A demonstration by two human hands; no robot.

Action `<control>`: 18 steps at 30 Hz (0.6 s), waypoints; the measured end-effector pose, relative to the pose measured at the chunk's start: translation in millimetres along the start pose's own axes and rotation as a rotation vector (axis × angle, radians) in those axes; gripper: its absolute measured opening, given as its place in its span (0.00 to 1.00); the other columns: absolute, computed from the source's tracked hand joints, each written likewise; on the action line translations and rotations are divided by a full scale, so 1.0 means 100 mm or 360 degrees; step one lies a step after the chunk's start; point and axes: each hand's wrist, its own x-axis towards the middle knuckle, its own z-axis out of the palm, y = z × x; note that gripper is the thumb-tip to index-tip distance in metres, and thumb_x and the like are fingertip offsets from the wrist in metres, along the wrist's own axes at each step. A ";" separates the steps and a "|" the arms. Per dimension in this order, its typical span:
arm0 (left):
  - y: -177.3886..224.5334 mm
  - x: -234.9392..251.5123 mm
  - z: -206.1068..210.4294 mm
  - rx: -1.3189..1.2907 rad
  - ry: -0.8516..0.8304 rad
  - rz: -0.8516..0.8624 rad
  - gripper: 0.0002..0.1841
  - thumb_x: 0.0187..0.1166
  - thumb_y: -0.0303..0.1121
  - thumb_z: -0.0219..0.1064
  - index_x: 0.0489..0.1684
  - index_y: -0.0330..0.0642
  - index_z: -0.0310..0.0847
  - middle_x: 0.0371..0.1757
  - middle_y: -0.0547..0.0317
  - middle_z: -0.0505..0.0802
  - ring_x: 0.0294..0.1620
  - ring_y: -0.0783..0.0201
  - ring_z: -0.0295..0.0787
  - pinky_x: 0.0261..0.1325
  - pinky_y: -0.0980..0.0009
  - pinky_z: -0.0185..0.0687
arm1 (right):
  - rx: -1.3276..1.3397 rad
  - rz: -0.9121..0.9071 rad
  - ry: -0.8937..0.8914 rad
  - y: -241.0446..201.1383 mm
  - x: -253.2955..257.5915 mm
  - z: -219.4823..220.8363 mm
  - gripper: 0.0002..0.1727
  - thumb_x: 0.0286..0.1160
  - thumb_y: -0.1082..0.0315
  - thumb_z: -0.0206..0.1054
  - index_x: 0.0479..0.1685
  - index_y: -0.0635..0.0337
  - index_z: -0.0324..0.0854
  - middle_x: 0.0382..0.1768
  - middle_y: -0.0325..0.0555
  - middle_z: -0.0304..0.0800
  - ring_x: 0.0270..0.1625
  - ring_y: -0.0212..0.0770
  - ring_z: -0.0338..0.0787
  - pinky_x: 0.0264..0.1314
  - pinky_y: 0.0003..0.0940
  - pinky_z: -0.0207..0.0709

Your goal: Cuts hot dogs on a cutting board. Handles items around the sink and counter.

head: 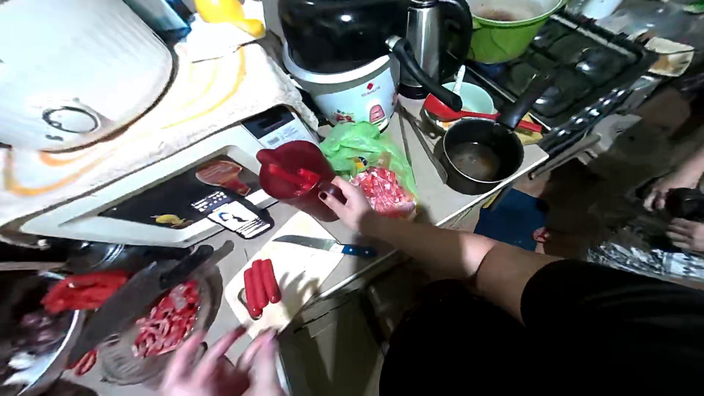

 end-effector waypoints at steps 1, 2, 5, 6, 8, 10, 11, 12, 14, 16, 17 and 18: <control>0.06 0.13 0.37 -0.0122 -0.0105 0.0061 0.19 0.69 0.29 0.80 0.58 0.40 0.86 0.78 0.59 0.78 0.70 0.72 0.83 0.64 0.74 0.89 | -0.0026 -0.0053 -0.0084 0.03 -0.07 -0.06 0.16 0.81 0.65 0.68 0.58 0.68 0.79 0.41 0.57 0.91 0.44 0.47 0.93 0.49 0.48 0.89; 0.13 0.24 0.70 -0.0228 -0.0164 0.0115 0.15 0.69 0.30 0.80 0.53 0.44 0.89 0.76 0.63 0.79 0.68 0.76 0.83 0.62 0.77 0.89 | -0.0045 -0.0022 -0.0189 -0.04 -0.13 -0.18 0.20 0.82 0.67 0.68 0.66 0.69 0.75 0.49 0.61 0.90 0.51 0.49 0.93 0.56 0.48 0.88; 0.21 0.51 1.38 -0.0429 -0.0215 0.0161 0.10 0.71 0.27 0.78 0.47 0.37 0.90 0.74 0.56 0.80 0.64 0.73 0.86 0.57 0.76 0.92 | 0.0106 0.0258 -0.0359 -0.33 -0.24 -0.67 0.21 0.88 0.69 0.56 0.76 0.68 0.68 0.57 0.56 0.85 0.51 0.40 0.89 0.53 0.36 0.87; 0.19 0.59 1.54 -0.0471 -0.0214 0.0154 0.10 0.71 0.27 0.77 0.48 0.37 0.90 0.74 0.56 0.80 0.65 0.73 0.86 0.56 0.77 0.91 | 0.0209 0.0315 -0.0373 -0.36 -0.24 -0.83 0.20 0.91 0.67 0.51 0.74 0.66 0.70 0.54 0.51 0.86 0.44 0.36 0.89 0.44 0.33 0.88; 0.17 0.71 1.79 -0.0534 -0.0215 0.0123 0.12 0.69 0.26 0.78 0.50 0.36 0.89 0.74 0.54 0.79 0.63 0.72 0.86 0.52 0.78 0.91 | 0.0408 0.0337 -0.0455 -0.38 -0.24 -1.12 0.22 0.94 0.66 0.45 0.76 0.66 0.71 0.53 0.48 0.90 0.42 0.35 0.91 0.46 0.34 0.89; 0.16 0.77 1.99 -0.0573 -0.0258 0.0081 0.14 0.66 0.20 0.77 0.50 0.33 0.88 0.74 0.50 0.79 0.66 0.69 0.85 0.54 0.76 0.91 | 0.0534 0.0337 -0.0486 -0.40 -0.24 -1.28 0.22 0.88 0.71 0.53 0.78 0.68 0.71 0.54 0.47 0.93 0.43 0.34 0.93 0.48 0.33 0.90; 0.15 0.78 2.09 -0.0581 -0.0291 0.0079 0.14 0.66 0.18 0.76 0.50 0.32 0.87 0.74 0.48 0.79 0.67 0.67 0.85 0.55 0.75 0.91 | 0.0570 0.0313 -0.0462 -0.42 -0.24 -1.33 0.23 0.84 0.75 0.58 0.77 0.69 0.73 0.54 0.47 0.93 0.44 0.33 0.93 0.49 0.32 0.90; 0.14 0.79 2.17 -0.0585 -0.0330 0.0105 0.14 0.66 0.16 0.75 0.50 0.31 0.87 0.74 0.46 0.79 0.67 0.66 0.85 0.57 0.74 0.91 | 0.0559 0.0285 -0.0401 -0.45 -0.23 -1.36 0.22 0.79 0.79 0.62 0.73 0.70 0.76 0.53 0.47 0.94 0.45 0.32 0.93 0.49 0.30 0.90; 0.10 0.78 2.24 -0.0528 -0.0400 0.0173 0.14 0.68 0.18 0.74 0.52 0.33 0.88 0.75 0.47 0.79 0.71 0.64 0.83 0.62 0.71 0.89 | 0.0421 0.0254 -0.0265 -0.49 -0.22 -1.38 0.16 0.73 0.81 0.68 0.60 0.70 0.84 0.48 0.46 0.94 0.43 0.30 0.93 0.48 0.28 0.90; 0.02 0.77 2.14 -0.0411 -0.0463 0.0297 0.13 0.72 0.27 0.75 0.54 0.39 0.90 0.78 0.48 0.81 0.78 0.58 0.79 0.74 0.63 0.84 | 0.0224 0.0392 -0.0214 -0.61 -0.24 -1.33 0.10 0.74 0.78 0.71 0.52 0.69 0.89 0.42 0.46 0.96 0.39 0.30 0.93 0.46 0.29 0.91; 0.00 0.80 2.13 -0.0421 -0.0504 0.0404 0.13 0.74 0.30 0.74 0.54 0.39 0.90 0.79 0.45 0.80 0.80 0.54 0.76 0.79 0.59 0.80 | 0.0130 0.0520 -0.0242 -0.69 -0.23 -1.35 0.10 0.77 0.73 0.71 0.52 0.68 0.89 0.41 0.46 0.96 0.40 0.29 0.93 0.48 0.28 0.90; -0.01 0.83 2.13 -0.0457 -0.0554 0.0480 0.13 0.75 0.30 0.72 0.54 0.36 0.88 0.78 0.42 0.79 0.81 0.53 0.75 0.81 0.59 0.76 | 0.0121 0.0522 -0.0200 -0.72 -0.25 -1.38 0.10 0.79 0.72 0.70 0.52 0.69 0.88 0.41 0.47 0.95 0.40 0.29 0.92 0.48 0.27 0.88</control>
